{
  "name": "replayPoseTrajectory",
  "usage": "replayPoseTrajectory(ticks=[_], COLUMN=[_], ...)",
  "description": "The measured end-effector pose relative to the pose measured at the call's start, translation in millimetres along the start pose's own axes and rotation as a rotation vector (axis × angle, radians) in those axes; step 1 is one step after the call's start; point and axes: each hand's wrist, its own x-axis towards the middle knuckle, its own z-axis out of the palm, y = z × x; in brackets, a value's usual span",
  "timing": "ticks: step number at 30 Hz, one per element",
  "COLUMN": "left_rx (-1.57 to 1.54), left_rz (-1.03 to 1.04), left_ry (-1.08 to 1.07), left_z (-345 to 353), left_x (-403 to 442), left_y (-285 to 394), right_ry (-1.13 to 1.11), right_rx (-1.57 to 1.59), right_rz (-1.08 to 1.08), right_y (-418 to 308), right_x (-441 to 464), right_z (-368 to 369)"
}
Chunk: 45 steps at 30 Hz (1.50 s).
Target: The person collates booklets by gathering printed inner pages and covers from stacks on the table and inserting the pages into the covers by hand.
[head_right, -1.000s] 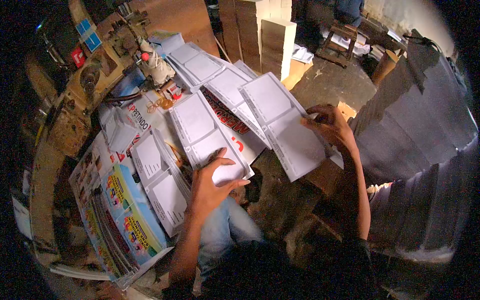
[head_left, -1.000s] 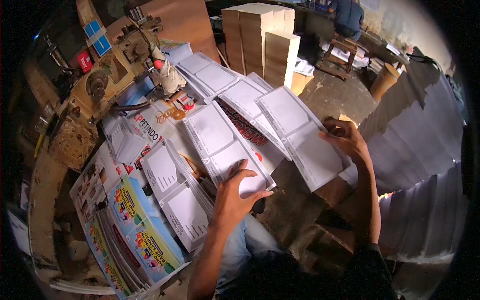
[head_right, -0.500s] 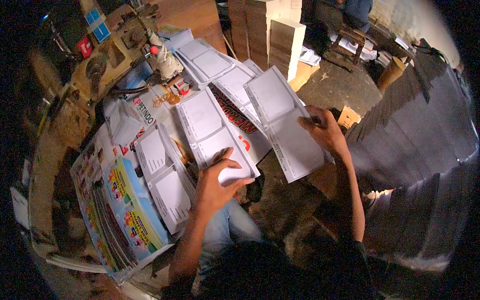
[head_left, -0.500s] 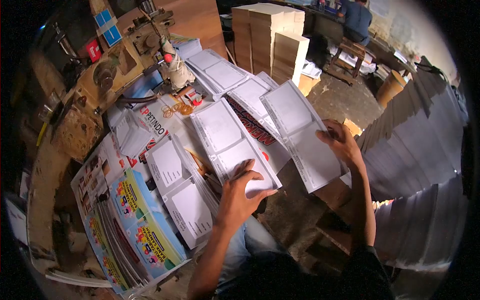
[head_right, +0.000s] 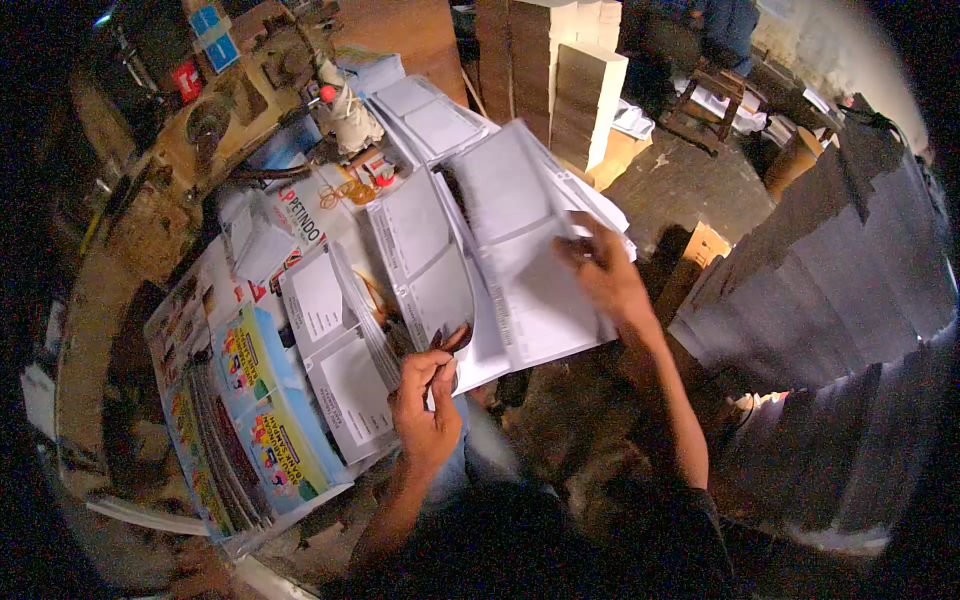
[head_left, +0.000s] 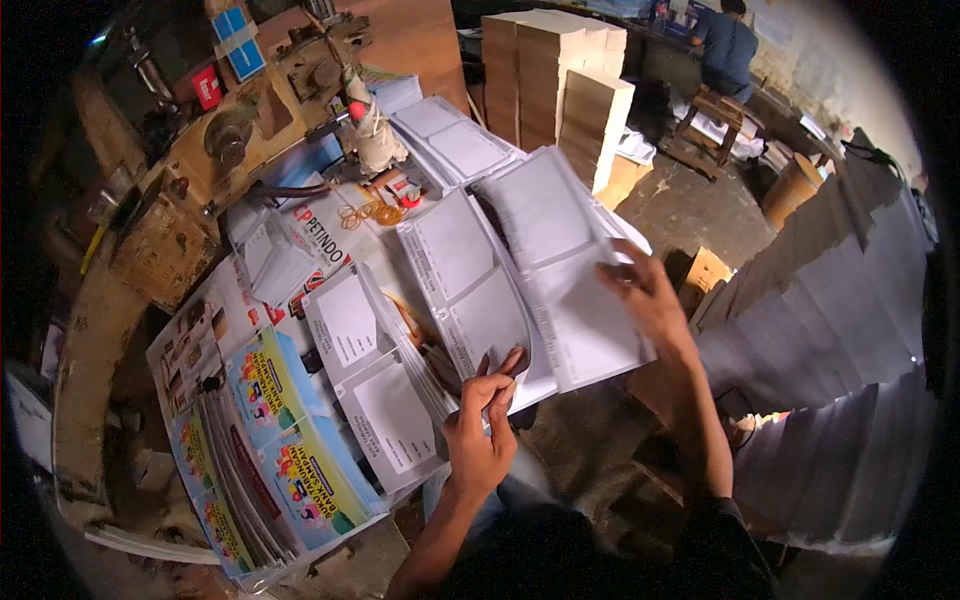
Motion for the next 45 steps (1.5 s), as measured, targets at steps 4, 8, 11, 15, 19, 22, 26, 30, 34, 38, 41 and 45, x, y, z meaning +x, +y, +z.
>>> replayPoseTrajectory(ticks=[4,8,11,15,19,22,26,30,34,38,41,45], left_rx=[-0.084,0.182,0.494,0.523,0.345,0.276,0.173,0.076,0.102,0.583,0.541,0.416], left_rz=[-0.259,-0.178,-0.247,-0.289,-0.249,-0.252,-0.458,-0.541,-0.227,-0.351,-0.398,-0.391], left_ry=[-0.149,-0.128,-0.222,-0.426,-0.388,-0.162,0.098,0.064,0.077,-0.223,-0.321,-0.251], left_z=[-14.9,-65.4,-106.1,-118.5,-127.2,-126.2,-135.8,-140.3,-156.3,-222.1,-239.9,-246.9], left_x=[-2.1,15.8,6.9,-4.5,-18.3,-25.2,-46.4,-51.5,-41.2,-57.8,-75.9,-82.1], left_y=[7.3,31.8,27.2,16.1,0.7,14.4,39.3,38.5,54.6,64.0,44.0,33.2], right_ry=[-0.177,-0.088,-0.031,-0.072,-0.185,-0.191,-0.203,-0.401,-0.451,-0.352,-0.289,-0.331], right_rx=[0.088,0.061,0.052,-0.087,-0.260,-0.169,0.051,-0.027,0.202,0.038,-0.078,-0.065], right_rz=[-0.098,0.122,0.084,0.099,-0.017,-0.086,-0.020,-0.085,-0.258,0.100,0.145,0.140], right_y=[3.2,-11.6,-13.9,-7.8,-24.0,-33.1,-30.7,-25.1,1.8,-24.8,-49.2,-41.7], right_x=[-6.0,-12.5,-11.6,-1.9,-10.2,-13.9,-23.1,-52.2,-73.1,-73.1,-79.6,-73.5], right_z=[63.2,83.0,87.8,86.8,87.6,92.8,114.4,169.5,199.1,200.4,202.8,204.1])
